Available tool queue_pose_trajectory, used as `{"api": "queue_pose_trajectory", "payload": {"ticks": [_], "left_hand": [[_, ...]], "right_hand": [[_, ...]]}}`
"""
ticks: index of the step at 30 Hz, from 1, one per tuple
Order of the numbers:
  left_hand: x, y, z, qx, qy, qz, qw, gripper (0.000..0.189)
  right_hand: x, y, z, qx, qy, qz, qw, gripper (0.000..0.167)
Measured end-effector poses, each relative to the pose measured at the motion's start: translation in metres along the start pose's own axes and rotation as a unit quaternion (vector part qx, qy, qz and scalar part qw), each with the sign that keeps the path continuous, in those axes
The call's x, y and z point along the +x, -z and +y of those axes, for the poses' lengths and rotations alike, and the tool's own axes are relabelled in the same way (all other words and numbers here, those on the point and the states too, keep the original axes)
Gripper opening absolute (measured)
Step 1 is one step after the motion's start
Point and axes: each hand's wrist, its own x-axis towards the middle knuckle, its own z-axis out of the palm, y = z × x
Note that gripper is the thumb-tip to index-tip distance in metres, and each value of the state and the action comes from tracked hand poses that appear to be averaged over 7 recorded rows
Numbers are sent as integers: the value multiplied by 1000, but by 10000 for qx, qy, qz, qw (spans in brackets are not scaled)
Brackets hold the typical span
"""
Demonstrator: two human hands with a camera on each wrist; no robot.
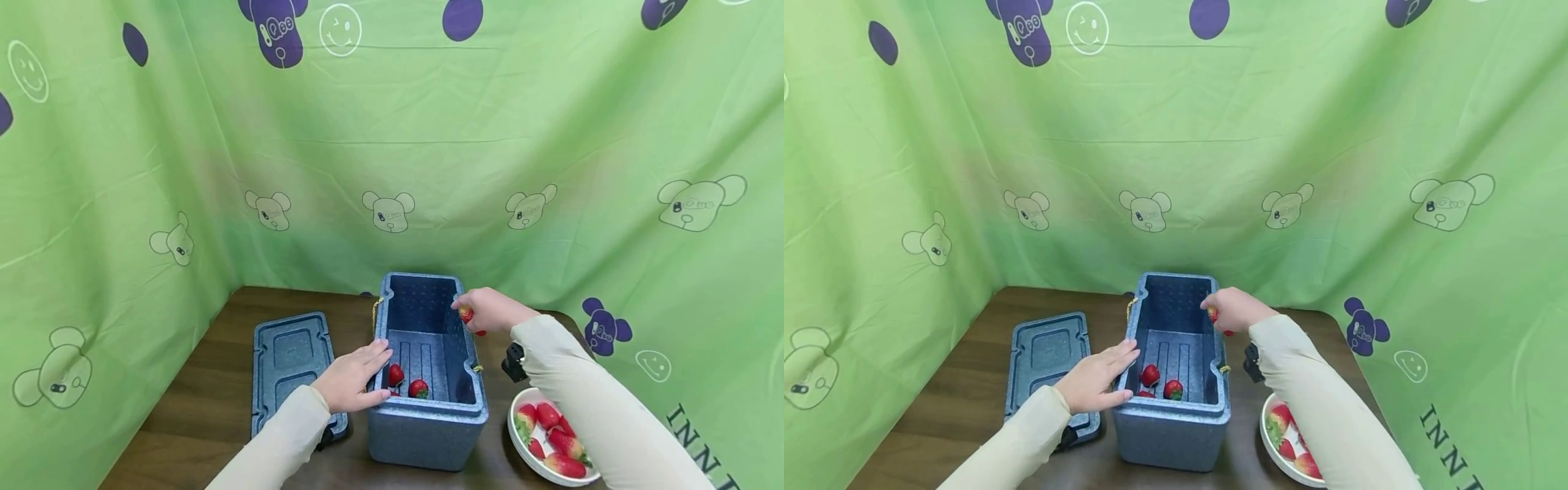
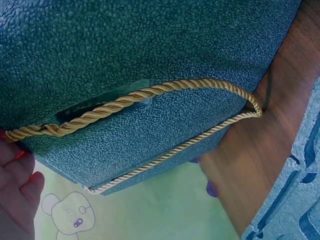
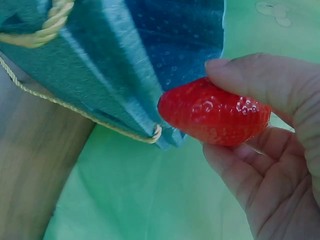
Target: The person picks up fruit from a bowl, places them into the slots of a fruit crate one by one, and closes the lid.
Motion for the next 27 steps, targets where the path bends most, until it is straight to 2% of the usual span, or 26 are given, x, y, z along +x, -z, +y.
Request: {"api": "queue_pose_trajectory", "payload": {"ticks": [11, 18, 27], "left_hand": [[2, -1, 2, -20, 9, -78, 10000, 66], [1, 0, 1, -8, 81, -54, 10000, 66], [0, 2, 0, -21, 149, -168, 9997, 68]], "right_hand": [[26, -4, -18, -52, -165, -381, 9991, 40], [45, -14, -33, -75, -105, -300, 9995, 40], [64, -29, -53, -47, -229, -535, 9983, 41]]}}
